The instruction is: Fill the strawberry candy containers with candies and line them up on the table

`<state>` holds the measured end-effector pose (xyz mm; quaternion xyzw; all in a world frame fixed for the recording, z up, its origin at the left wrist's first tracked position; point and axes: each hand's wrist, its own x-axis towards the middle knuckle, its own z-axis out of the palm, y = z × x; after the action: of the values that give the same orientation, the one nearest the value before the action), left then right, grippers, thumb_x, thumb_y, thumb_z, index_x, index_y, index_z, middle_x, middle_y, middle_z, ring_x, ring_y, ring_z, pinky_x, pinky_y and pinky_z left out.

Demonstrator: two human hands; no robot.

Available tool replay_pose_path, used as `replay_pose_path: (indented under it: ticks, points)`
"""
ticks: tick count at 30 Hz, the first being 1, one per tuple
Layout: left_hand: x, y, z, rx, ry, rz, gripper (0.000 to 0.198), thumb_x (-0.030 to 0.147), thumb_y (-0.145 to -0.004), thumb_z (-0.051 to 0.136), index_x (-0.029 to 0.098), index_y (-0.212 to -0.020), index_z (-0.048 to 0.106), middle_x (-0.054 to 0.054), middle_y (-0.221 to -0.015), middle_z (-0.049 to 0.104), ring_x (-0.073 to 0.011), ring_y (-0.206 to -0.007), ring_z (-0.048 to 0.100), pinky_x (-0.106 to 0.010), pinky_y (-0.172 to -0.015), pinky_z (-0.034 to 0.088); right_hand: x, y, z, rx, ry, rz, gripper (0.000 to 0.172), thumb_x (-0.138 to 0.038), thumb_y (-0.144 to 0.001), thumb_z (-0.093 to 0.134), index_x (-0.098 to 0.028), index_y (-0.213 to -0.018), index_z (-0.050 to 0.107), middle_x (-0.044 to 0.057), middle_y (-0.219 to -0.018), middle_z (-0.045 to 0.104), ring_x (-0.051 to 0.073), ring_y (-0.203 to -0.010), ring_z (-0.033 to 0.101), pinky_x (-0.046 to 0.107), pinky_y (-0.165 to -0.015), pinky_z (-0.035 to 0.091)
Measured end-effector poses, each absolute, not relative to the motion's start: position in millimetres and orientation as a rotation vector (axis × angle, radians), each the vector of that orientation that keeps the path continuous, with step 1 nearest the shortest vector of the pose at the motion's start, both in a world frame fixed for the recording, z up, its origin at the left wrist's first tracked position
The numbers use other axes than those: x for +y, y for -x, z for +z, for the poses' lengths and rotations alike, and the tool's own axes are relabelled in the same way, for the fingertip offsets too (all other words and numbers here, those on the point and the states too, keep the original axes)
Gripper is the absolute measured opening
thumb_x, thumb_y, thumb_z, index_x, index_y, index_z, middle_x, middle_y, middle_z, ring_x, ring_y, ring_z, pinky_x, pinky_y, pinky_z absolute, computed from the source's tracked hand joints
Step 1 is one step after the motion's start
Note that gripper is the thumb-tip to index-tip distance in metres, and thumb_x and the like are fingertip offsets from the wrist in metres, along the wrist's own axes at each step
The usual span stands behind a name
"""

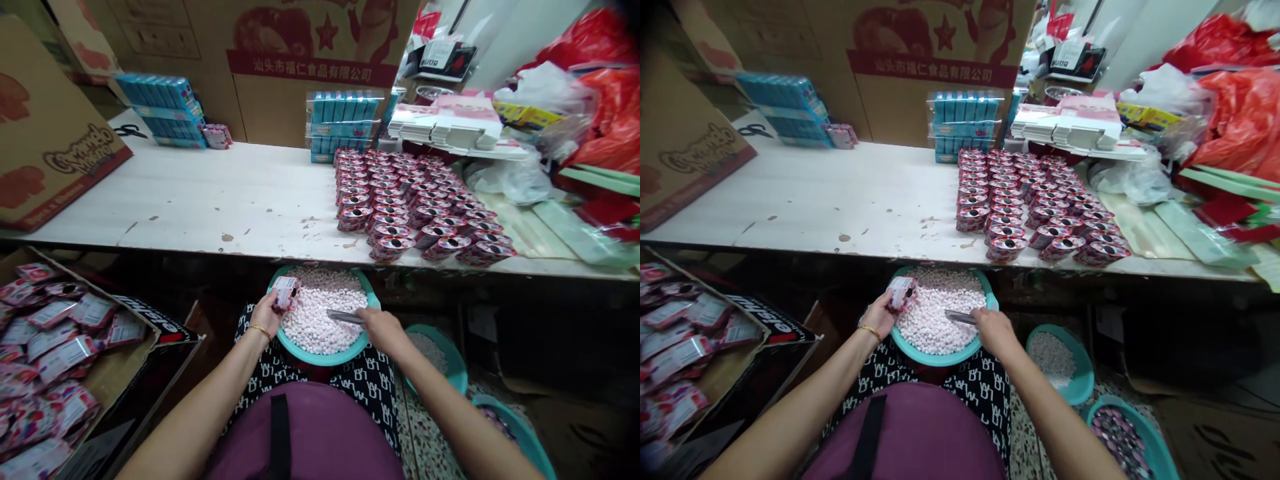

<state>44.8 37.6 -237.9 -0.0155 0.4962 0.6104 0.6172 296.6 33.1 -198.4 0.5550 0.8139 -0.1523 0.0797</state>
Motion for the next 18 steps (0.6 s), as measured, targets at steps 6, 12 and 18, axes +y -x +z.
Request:
replay_pose_path:
  ticks: [6, 12, 18]
  points:
    - [44, -59, -243, 1.056, 0.117, 1.319, 0.016, 0.017, -0.081, 0.049, 0.011, -0.092, 0.059, -0.008, -0.076, 0.065, -0.0149, -0.063, 0.062, -0.025, -0.054, 0.051, 31, -255, -279, 2.423, -1.991, -0.9, 0.033, -0.019, -0.077, 0.047, -0.026, -0.109, 0.053, 0.001, -0.109, 0.06, 0.017, -0.098, 0.054, 0.029, -0.083, 0.04]
    - [42, -44, -231, 0.949, 0.208, 1.263, 0.019, 0.024, -0.082, 0.048, 0.011, -0.09, 0.059, -0.009, -0.078, 0.065, -0.0176, -0.068, 0.062, -0.03, -0.058, 0.054, 44, -283, -279, 2.55, -1.999, -1.633, 0.031, -0.019, -0.07, 0.051, -0.021, -0.101, 0.057, 0.002, -0.099, 0.062, 0.017, -0.094, 0.055, 0.032, -0.086, 0.041]
    - [41, -45, -229, 0.967, 0.269, 1.308, 0.015, 0.018, -0.082, 0.048, 0.011, -0.09, 0.059, -0.007, -0.072, 0.064, -0.0134, -0.061, 0.06, -0.024, -0.053, 0.052, 55, -290, -215, 2.747, -1.788, -1.495, 0.03, -0.024, -0.073, 0.053, -0.02, -0.102, 0.058, 0.004, -0.103, 0.062, 0.018, -0.098, 0.054, 0.032, -0.088, 0.04]
